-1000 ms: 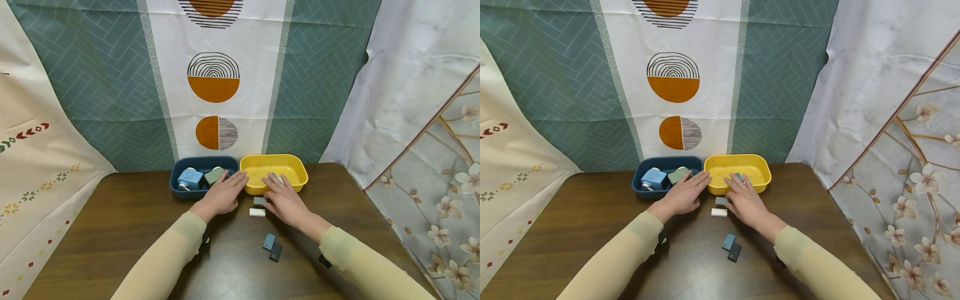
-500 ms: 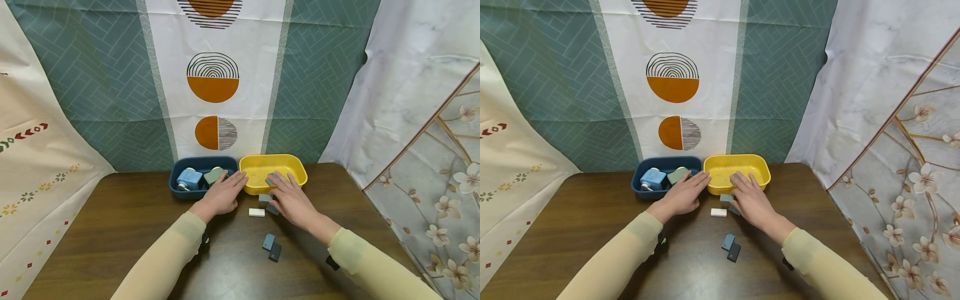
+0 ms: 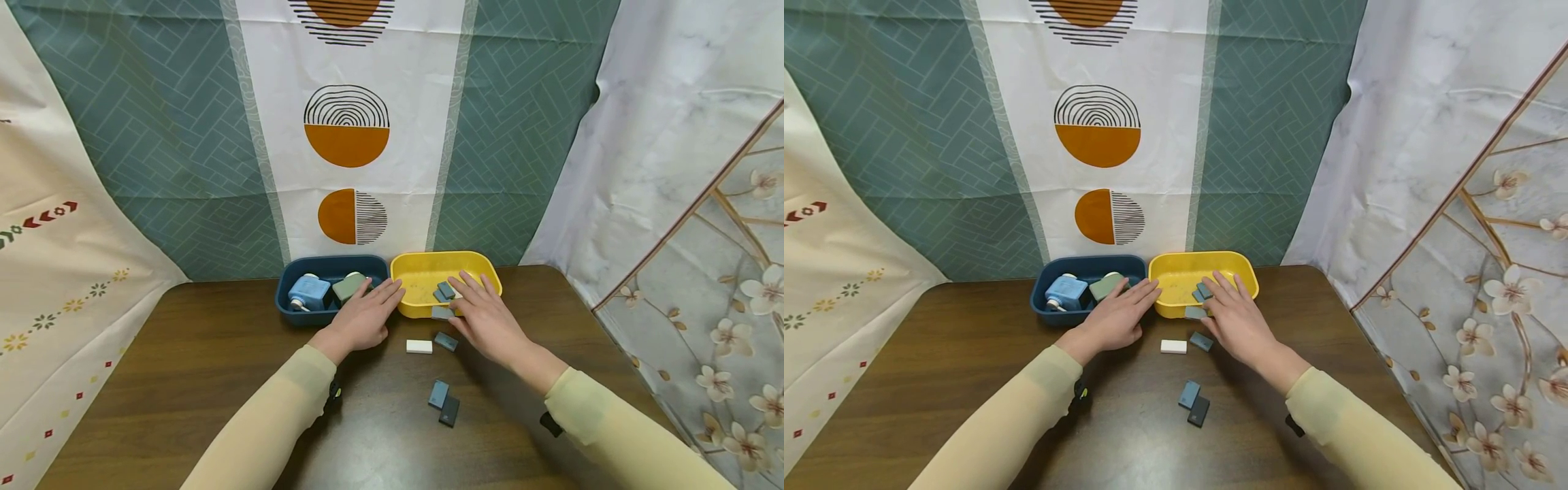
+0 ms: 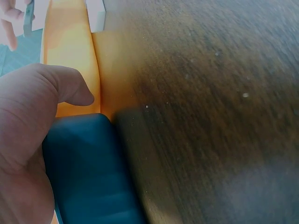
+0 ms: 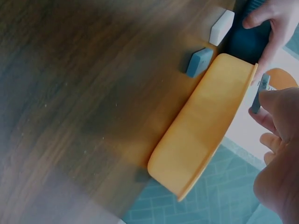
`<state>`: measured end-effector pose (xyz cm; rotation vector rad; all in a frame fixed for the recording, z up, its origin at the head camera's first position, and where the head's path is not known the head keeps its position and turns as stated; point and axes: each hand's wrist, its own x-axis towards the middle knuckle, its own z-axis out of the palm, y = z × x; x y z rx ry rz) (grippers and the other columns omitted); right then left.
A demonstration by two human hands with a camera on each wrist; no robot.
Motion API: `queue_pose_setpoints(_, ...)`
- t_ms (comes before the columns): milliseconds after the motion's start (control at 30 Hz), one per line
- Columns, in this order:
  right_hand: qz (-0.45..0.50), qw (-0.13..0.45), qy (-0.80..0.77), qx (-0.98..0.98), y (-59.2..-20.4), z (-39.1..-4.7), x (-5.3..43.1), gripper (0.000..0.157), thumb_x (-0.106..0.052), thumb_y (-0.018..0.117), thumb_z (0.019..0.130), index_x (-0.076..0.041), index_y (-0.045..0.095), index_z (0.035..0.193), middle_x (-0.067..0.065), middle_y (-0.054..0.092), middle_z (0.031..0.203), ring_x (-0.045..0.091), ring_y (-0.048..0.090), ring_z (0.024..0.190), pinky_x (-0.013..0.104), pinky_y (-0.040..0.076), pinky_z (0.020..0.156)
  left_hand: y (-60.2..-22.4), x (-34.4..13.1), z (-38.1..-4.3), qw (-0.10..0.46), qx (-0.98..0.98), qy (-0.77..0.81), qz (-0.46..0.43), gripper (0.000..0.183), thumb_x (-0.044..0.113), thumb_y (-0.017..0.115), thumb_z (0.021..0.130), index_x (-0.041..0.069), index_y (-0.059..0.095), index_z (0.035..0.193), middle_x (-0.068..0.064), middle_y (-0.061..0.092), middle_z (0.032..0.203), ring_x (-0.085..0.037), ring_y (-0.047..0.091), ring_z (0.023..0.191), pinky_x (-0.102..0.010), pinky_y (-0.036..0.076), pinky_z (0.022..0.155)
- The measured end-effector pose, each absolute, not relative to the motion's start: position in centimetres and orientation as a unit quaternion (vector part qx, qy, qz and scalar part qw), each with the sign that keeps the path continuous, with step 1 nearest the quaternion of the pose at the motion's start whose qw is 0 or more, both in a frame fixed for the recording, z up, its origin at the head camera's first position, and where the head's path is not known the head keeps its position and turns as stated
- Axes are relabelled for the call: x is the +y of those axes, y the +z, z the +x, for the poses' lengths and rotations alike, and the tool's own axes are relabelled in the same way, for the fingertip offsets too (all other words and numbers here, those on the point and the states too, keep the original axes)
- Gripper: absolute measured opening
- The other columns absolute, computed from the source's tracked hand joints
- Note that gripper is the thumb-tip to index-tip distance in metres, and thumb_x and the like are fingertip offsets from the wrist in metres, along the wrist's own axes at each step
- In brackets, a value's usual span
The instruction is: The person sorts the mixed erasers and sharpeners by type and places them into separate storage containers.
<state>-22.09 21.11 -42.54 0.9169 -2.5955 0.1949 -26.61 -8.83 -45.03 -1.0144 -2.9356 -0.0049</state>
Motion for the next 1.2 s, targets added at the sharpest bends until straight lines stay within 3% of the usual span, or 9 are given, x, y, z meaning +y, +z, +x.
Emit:
queue_pose_setpoints(800, 0.279, 0.197, 0.062, -0.938, -41.4, -24.9, 23.2, 0.023, -0.018, 0.078, 0.104, 0.001, 0.077, 0.117, 0.025, 0.053, 0.163, 0.044, 0.037, 0.16, 0.065, 0.02, 0.132, -45.1, -8.8, -26.7, 0.016, -0.946, 0.002, -0.323, 0.087, 0.019, 0.073, 0.104, 0.016, 0.026, 0.177, -0.001, 0.016, 0.185, -0.019, 0.01, 0.17, -0.05, 0.003, 0.137)
queue_pose_setpoints(1200, 0.253, 0.193, 0.063, -0.946, -41.6, -26.2, 23.6, 0.024, -0.018, 0.077, 0.105, 0.003, 0.077, 0.117, 0.026, 0.052, 0.164, 0.042, 0.032, 0.163, 0.062, 0.013, 0.134, -44.9, -8.8, -26.5, 0.012, -0.947, 0.0, -0.322, 0.087, 0.019, 0.074, 0.104, 0.016, 0.026, 0.177, 0.0, 0.015, 0.185, -0.018, 0.01, 0.17, -0.051, 0.002, 0.137)
